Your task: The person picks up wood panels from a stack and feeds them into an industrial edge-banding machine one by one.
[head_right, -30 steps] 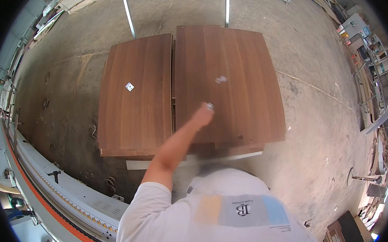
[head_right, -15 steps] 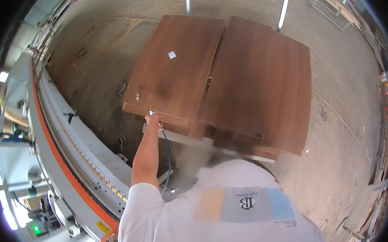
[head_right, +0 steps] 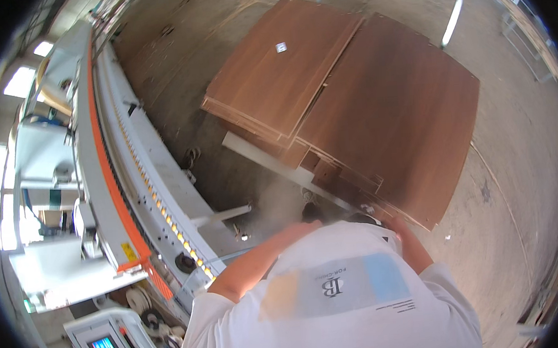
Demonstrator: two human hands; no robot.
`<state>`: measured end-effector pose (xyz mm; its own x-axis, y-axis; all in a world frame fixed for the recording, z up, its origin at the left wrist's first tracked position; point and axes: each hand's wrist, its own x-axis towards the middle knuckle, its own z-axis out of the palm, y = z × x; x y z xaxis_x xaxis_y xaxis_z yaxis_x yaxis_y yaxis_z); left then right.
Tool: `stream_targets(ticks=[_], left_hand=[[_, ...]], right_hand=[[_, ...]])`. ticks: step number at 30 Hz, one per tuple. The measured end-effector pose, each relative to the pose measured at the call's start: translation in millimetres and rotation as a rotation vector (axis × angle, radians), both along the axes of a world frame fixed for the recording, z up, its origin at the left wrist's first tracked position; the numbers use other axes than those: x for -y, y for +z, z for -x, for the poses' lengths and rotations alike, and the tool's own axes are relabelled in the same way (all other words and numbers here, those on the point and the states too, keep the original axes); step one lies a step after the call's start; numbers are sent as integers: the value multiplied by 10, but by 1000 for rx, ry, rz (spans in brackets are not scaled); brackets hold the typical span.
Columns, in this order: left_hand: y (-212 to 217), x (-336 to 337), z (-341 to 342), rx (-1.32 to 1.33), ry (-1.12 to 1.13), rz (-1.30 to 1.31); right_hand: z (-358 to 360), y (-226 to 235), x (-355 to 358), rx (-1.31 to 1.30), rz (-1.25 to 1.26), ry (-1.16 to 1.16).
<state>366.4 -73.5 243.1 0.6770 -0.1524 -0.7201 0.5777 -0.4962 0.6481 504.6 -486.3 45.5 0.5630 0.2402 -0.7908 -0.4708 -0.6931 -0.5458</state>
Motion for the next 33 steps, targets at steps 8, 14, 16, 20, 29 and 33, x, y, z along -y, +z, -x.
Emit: stream_targets(ticks=[8,14,16,20,29,33], left_hand=[[-911,-672,1373,104,110,-481],[-455,-741,1863,-46,961,-533],[-295,-532,2182,-55,867,-432],[114,54,2728,197,507,-581],[958,211,4260,42,740,-665],[1029,-173,5342,-69,933,-1138]], right_hand=[[-73,-207,211,-62,74,518],[-359,172,-435,26,-126,477],[-434,349,-843,1,-228,369],[-244,972,-1893,-85,-349,36],[485,1280,-3390,-157,-463,271],[889,1079,-3463,-22,-371,520]])
